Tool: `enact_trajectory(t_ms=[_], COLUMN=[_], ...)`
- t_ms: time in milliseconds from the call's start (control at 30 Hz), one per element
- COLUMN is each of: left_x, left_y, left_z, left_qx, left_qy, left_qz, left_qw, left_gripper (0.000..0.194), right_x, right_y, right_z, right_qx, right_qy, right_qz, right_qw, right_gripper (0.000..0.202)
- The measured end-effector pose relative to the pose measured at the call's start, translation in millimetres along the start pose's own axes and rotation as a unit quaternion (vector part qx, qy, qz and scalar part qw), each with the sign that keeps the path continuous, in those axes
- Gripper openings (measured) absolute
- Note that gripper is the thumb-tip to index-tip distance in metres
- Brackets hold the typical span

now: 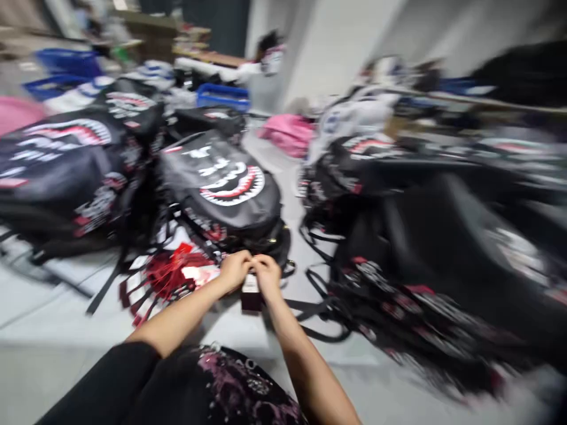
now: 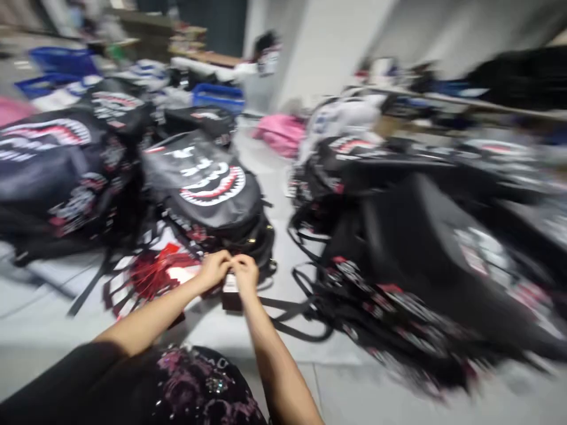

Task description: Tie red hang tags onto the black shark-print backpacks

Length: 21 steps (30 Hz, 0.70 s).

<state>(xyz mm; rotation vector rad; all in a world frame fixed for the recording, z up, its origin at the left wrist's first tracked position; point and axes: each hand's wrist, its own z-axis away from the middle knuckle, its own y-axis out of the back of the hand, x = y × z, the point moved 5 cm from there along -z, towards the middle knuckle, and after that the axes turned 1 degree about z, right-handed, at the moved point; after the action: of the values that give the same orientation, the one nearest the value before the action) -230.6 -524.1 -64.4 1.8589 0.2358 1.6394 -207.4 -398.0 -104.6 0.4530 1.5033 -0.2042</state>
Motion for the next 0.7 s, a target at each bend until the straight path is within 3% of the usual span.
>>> enact_trajectory(t_ms=[200, 300, 400, 467, 533, 600, 700], left_x=[-20, -17, -32, -59, -94, -127, -160], left_y=[-6.1, -4.2, 19.6, 47.6, 79.4, 108.3, 130.1], left_z=[1, 11, 26, 43, 67, 93, 117], left_qx=[0.052, 0.079, 0.132, 0.175, 0.207, 0.219, 0.176], left_qy=[0.049, 0.018, 0.002, 0.043, 0.125, 0.216, 0.301], left_qz=[-0.02, 0.017, 0.053, 0.034, -0.025, -0.116, -0.229], left_qw=[0.997, 0.997, 0.99, 0.983, 0.97, 0.944, 0.909], left_gripper=[0.011, 0.012, 0.016, 0.011, 0.013, 0.015, 0.018], right_x=[5, -2, -12, -24, -36, -38, -23], right_y=[-6, -5, 2, 11, 13, -1, -49], right_z=[-4, 3, 9, 16, 27, 38, 52], right_qx=[-0.041, -0.047, -0.003, 0.059, 0.088, 0.03, -0.167], right_qy=[-0.001, -0.03, -0.038, 0.023, 0.115, 0.176, 0.166], right_qz=[0.011, 0.011, 0.027, 0.058, 0.108, 0.146, 0.156], right_qw=[0.999, 0.998, 0.999, 0.996, 0.984, 0.973, 0.959], right_gripper=[0.032, 0.037, 0.043, 0.048, 0.047, 0.036, 0.025])
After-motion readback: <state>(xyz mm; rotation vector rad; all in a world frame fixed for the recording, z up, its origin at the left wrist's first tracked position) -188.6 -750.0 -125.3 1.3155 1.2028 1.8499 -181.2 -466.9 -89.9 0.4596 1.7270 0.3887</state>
